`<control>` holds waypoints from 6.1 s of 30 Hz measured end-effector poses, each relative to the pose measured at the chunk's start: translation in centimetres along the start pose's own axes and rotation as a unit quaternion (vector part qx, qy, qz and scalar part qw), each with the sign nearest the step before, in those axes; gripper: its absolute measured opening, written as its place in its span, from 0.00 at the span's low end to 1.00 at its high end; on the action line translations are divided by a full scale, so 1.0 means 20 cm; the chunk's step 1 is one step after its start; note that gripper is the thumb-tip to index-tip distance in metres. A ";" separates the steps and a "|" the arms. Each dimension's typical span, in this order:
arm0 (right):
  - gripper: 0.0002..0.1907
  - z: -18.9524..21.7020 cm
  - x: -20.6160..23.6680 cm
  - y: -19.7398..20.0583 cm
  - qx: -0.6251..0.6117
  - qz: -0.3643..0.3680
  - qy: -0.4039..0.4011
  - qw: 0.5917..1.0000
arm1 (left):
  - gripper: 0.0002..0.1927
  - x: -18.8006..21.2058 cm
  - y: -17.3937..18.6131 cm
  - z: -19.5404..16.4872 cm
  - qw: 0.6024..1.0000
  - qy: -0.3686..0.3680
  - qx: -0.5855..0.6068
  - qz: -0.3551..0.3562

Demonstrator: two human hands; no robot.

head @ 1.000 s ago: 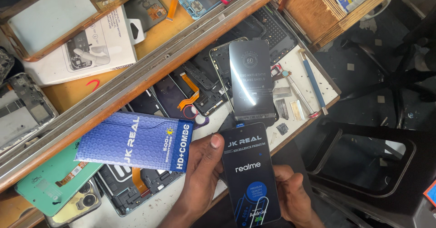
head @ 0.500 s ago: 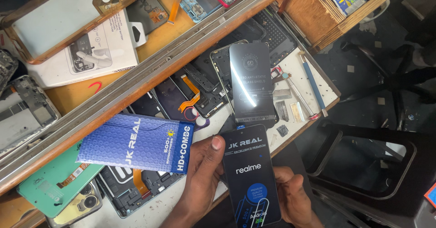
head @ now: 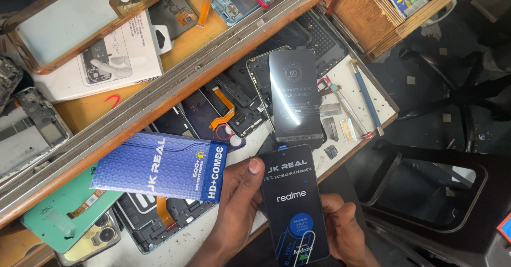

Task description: The person installs a battery into a disassembled smartphone chassis, presses it into place, and then attaches the screen assembly. The person handles the battery, chassis, and screen by hand.

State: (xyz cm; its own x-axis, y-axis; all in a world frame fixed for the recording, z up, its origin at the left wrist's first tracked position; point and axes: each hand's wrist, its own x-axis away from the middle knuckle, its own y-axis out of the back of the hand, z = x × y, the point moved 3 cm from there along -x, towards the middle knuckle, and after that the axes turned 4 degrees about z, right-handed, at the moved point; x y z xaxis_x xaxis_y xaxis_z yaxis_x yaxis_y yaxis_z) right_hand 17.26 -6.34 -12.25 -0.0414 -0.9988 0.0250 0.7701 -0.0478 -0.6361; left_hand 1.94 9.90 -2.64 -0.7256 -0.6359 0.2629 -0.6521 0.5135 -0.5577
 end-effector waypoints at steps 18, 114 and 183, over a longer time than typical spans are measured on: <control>0.42 -0.06 0.07 0.08 -0.062 -0.044 -0.020 0.997 | 0.30 0.00 -0.03 -0.05 0.999 0.004 0.034 0.017; 0.15 0.46 -0.12 -0.46 0.102 -0.081 -0.138 0.982 | 0.13 0.04 -0.10 -0.10 0.998 -0.068 0.003 -0.004; 0.19 0.83 0.16 -0.54 0.641 0.121 0.049 0.756 | 0.17 0.36 -0.44 -0.40 0.985 -0.021 0.029 -0.171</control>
State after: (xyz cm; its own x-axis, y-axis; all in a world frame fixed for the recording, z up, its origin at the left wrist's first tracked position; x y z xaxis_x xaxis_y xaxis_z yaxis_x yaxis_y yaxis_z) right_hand 19.39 -9.06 7.54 0.2004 -0.9773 -0.0695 0.7440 0.1057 0.6598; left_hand 0.77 5.38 10.48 -0.4548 -0.7900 0.4112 -0.8425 0.2318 -0.4863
